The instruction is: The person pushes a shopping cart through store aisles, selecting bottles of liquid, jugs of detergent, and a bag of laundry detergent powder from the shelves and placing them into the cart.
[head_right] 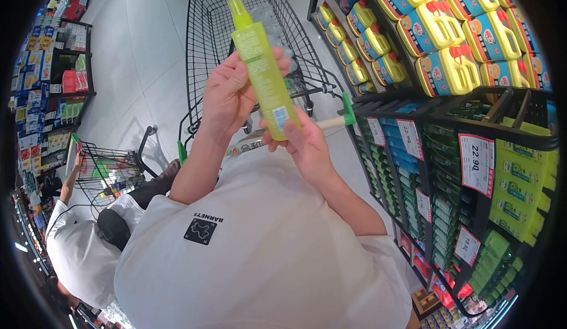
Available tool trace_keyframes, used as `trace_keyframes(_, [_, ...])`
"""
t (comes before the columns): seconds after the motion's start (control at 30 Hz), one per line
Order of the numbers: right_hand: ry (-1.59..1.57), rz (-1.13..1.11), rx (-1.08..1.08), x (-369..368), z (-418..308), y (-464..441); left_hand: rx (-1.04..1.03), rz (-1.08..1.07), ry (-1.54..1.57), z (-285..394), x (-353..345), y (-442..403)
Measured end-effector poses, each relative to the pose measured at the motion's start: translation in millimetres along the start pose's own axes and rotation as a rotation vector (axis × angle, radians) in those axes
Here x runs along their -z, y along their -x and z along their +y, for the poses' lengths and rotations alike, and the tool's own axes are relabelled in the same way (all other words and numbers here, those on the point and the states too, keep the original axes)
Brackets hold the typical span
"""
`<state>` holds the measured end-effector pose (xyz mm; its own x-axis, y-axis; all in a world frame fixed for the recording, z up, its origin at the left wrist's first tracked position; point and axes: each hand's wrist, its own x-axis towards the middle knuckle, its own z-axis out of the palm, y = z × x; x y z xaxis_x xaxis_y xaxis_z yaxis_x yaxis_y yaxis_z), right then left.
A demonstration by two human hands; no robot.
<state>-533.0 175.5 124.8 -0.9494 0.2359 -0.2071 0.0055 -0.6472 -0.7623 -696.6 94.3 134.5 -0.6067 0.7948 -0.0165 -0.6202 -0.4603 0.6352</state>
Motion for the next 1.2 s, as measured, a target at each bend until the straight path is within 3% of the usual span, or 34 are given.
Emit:
trace_keyframes(0.33, [0.027,0.010,0.020,7,8,-8,0.023,0.036,-0.074,11,7,-7])
trace_keyframes(0.43, [0.233,0.112,0.040,13,16,-17,-0.079,0.042,-0.223,31,28,-17])
trace_keyframes(0.5, [0.328,0.117,0.067,27,21,-25,-0.197,0.003,-0.568,47,42,-20])
trace_keyframes(0.73, [0.350,0.195,0.041,58,60,-57,-0.093,-0.081,-0.787,72,82,-28])
trace_keyframes(0.8, [0.991,0.300,0.278,73,69,-59,-0.074,-0.009,-0.947,65,109,-36])
trace_keyframes(0.93, [1.275,0.214,0.213,98,83,-45,-0.067,0.139,-1.290,21,192,-50])
trace_keyframes(1.0, [1.642,0.160,0.383,107,95,-41,-0.036,0.129,-1.420,-5,238,-54])
trace_keyframes(1.2, [1.724,0.204,0.345,96,95,-43,-0.030,0.006,-1.716,-90,359,-52])
